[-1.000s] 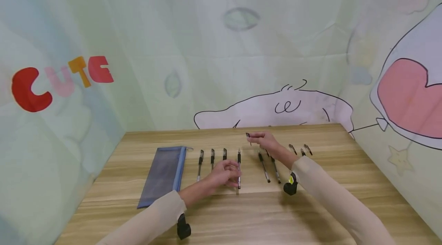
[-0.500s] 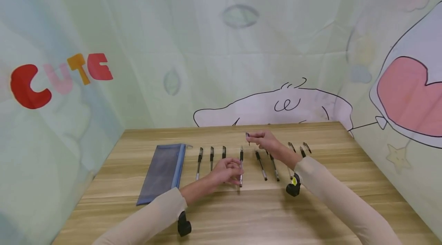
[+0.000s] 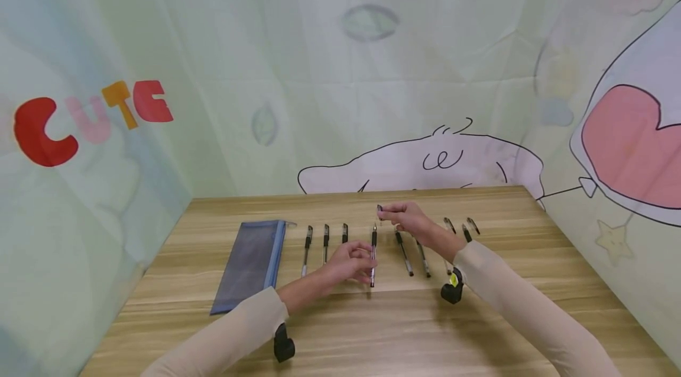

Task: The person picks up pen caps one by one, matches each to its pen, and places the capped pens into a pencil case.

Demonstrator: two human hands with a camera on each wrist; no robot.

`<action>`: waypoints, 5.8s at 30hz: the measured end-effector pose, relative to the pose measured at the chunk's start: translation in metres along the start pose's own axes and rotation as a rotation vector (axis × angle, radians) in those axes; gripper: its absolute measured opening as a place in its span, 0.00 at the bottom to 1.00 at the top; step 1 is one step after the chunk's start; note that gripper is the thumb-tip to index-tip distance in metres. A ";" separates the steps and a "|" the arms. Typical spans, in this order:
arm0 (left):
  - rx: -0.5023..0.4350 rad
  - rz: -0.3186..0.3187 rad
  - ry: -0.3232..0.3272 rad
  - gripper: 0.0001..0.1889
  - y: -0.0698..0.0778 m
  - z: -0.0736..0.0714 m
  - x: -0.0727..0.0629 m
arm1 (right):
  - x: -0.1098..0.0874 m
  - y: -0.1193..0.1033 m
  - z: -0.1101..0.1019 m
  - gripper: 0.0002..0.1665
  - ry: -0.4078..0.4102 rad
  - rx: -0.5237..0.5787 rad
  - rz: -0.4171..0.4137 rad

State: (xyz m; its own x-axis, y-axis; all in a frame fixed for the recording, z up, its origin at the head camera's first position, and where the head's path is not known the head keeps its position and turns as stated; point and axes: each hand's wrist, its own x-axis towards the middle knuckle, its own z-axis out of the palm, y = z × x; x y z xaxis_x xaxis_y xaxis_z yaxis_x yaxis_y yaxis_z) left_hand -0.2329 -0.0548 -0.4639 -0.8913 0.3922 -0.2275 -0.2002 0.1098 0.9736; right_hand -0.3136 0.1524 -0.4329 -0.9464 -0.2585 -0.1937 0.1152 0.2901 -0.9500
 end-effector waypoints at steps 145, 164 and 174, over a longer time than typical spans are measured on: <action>0.439 0.166 0.315 0.20 0.002 -0.005 0.020 | -0.048 0.034 -0.044 0.29 -0.028 0.050 0.033; 0.231 0.070 0.137 0.16 0.015 0.033 0.051 | -0.060 0.050 -0.073 0.27 0.033 0.009 0.060; 0.328 0.103 0.219 0.25 0.009 0.053 0.060 | -0.061 0.050 -0.076 0.26 0.025 0.078 0.078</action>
State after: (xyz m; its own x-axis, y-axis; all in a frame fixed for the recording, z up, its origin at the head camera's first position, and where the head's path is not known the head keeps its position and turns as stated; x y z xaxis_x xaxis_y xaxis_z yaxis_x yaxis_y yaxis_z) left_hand -0.2670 0.0180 -0.4695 -0.9725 0.2165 -0.0855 0.0030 0.3792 0.9253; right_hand -0.2736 0.2530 -0.4502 -0.9409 -0.2141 -0.2626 0.2112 0.2355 -0.9487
